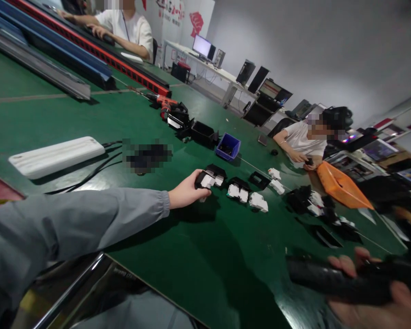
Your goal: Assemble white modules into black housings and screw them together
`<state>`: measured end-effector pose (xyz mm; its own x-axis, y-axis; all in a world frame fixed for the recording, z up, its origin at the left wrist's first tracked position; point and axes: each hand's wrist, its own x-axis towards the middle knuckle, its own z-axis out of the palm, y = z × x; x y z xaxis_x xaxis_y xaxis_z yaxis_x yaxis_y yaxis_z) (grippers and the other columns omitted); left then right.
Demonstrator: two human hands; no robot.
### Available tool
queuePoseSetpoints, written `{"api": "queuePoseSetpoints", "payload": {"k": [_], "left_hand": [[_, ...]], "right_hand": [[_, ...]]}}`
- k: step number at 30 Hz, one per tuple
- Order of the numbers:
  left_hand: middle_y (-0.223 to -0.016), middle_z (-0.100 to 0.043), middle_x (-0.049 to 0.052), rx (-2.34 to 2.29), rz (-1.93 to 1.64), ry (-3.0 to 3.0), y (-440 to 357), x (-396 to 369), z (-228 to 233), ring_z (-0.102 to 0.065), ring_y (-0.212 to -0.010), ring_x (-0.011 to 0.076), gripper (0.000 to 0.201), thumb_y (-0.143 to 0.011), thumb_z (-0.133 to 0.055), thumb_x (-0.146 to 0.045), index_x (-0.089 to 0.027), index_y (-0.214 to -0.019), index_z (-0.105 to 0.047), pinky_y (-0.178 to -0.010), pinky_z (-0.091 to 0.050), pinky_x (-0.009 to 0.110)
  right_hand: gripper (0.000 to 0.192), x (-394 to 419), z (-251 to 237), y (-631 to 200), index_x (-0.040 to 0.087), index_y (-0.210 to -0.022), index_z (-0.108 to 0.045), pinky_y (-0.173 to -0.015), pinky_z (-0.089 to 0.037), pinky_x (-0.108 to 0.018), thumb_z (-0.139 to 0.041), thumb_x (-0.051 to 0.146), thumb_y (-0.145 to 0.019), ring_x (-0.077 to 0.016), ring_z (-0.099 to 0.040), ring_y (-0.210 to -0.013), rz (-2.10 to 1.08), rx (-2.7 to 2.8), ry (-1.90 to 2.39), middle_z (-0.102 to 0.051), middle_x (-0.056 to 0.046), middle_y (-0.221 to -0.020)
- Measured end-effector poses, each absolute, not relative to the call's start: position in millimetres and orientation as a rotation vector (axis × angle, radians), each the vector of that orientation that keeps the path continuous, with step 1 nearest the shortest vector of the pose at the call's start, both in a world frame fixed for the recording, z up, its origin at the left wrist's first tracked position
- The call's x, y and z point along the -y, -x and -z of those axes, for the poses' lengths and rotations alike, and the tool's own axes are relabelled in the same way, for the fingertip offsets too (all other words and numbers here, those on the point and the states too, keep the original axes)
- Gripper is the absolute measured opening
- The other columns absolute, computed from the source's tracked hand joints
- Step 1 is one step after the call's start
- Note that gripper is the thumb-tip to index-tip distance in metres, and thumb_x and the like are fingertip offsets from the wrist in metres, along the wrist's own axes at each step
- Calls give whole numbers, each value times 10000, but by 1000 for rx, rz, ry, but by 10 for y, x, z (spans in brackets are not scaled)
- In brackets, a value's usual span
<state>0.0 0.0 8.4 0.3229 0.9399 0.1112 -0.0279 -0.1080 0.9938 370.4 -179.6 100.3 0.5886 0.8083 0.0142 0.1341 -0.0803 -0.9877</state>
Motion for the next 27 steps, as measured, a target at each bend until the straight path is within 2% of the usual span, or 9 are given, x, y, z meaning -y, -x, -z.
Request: {"api": "queuePoseSetpoints", "payload": {"k": [2, 4, 7, 11, 14, 16, 18, 27], "left_hand": [[-877, -556, 1, -864, -1037, -1417, -63, -60, -69, -546, -732, 130, 535, -705, -694, -239, -165, -1184, -466, -670, -491, 282], [-890, -560, 4, -865, -1064, -1434, -89, -106, -61, -551, -747, 131, 527, -712, -689, -234, -168, -1185, -467, -679, -495, 282], [-935, -571, 7, -928, -1114, -1519, -49, -150, -54, -558, -762, 132, 555, -719, -681, -227, -190, -1224, -453, -708, -500, 292], [-1002, -573, 16, -1014, -1171, -1573, 46, -235, -32, -571, -823, 150, 587, -729, -674, -246, -209, -1256, -417, -756, -510, 319], [-1030, -575, 25, -1097, -1178, -1549, 58, -311, -24, -580, -914, 168, 519, -734, -649, -232, -192, -1205, -436, -836, -505, 341], [-1029, -577, 23, -1125, -1144, -1572, 44, -334, -28, -580, -919, 168, 511, -734, -639, -222, -189, -1203, -439, -848, -501, 341], [-1051, -574, 26, -1134, -1098, -1628, 27, -329, -38, -580, -932, 170, 526, -733, -639, -214, -193, -1218, -436, -858, -499, 341], [-997, -540, 16, -1214, -1001, -1700, -20, -283, -57, -575, -847, 161, 545, -756, -627, -241, -236, -1250, -398, -754, -519, 322]], "right_hand": [[512, 1717, -1105, -3505, 494, -1205, -558, -569, -440, -441, -614, 660, -725, -201, -423, -551, -775, 930, 1359, -625, -20, -1174], [497, 1643, -1081, -3289, 457, -1192, -604, -518, -391, -391, -717, 549, -716, -177, -379, -518, -998, 955, 1297, -668, -53, -1032], [450, 1550, -803, -2997, 312, -1191, -642, -494, -366, -351, -691, 483, -778, -145, -382, -475, -1310, 935, 1231, -664, -71, -802], [355, 1439, -311, -2777, 204, -1093, -645, -446, -329, -280, -650, 440, -828, -65, -346, -424, -1633, 863, 1054, -662, -81, -939], [346, 1363, -113, -2753, 143, -965, -664, -427, -280, -249, -589, 462, -852, -60, -279, -411, -1850, 758, 917, -578, -25, -696], [333, 1323, -77, -2772, 137, -896, -661, -433, -262, -242, -566, 453, -853, -70, -239, -414, -1920, 681, 849, -451, 26, -555], [307, 1298, -87, -2796, 139, -873, -650, -450, -262, -242, -557, 431, -852, -76, -231, -427, -1936, 627, 830, -397, 41, -525], [338, 1304, -95, -2886, 100, -925, -656, -518, -294, -266, -549, 415, -867, -117, -383, -487, -2041, 588, 862, -447, 12, -508]]}}
